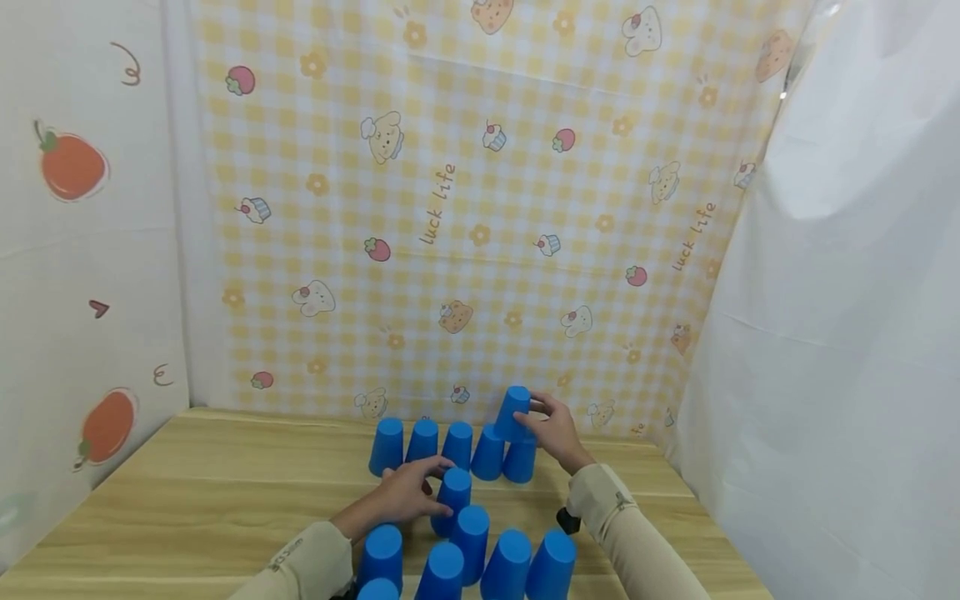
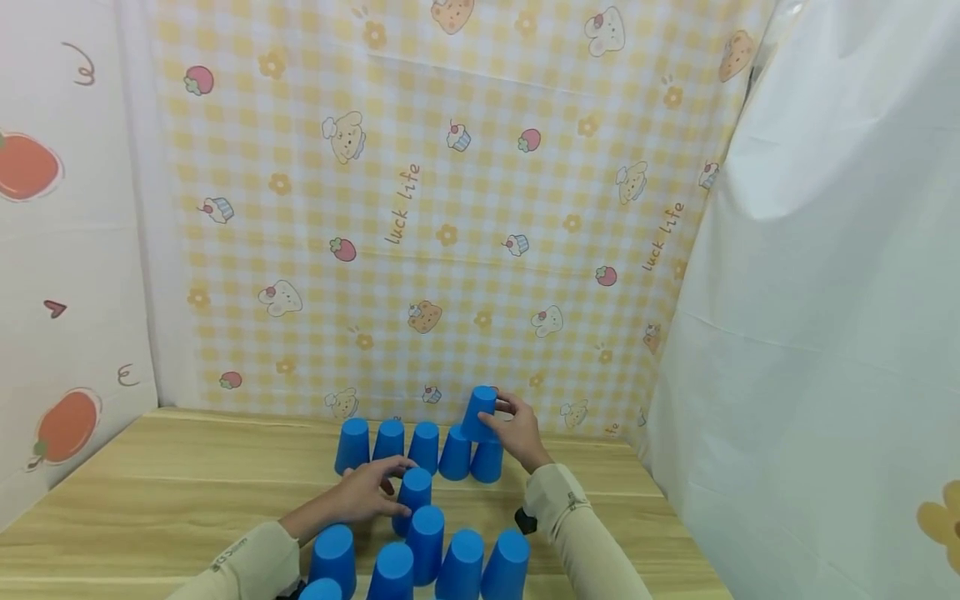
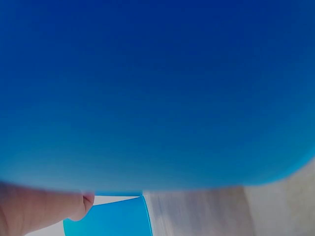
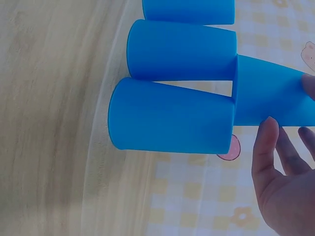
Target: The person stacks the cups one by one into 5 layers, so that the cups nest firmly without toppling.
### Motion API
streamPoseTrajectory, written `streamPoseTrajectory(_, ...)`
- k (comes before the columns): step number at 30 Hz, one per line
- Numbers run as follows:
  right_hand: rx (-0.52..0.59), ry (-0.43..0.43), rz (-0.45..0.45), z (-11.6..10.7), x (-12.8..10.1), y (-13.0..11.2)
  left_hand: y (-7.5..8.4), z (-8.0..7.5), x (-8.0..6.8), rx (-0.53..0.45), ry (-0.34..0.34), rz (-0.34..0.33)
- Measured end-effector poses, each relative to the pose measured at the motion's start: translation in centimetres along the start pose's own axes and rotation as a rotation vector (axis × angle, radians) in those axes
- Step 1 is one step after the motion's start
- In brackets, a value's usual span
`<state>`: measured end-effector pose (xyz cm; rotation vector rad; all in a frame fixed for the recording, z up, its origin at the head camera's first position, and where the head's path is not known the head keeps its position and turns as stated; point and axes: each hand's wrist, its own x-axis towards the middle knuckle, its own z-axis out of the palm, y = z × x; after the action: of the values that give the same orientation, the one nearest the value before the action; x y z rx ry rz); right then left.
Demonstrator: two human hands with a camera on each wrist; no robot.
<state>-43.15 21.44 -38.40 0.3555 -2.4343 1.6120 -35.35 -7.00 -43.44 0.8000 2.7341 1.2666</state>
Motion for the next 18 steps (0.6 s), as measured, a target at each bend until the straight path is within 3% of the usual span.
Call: streamPoseTrajectory(18,-0.049,0.016,-0.015,-0.15,-0.44,0.00,0.50,0.00,0.68,0.017,-0.007,-0.035)
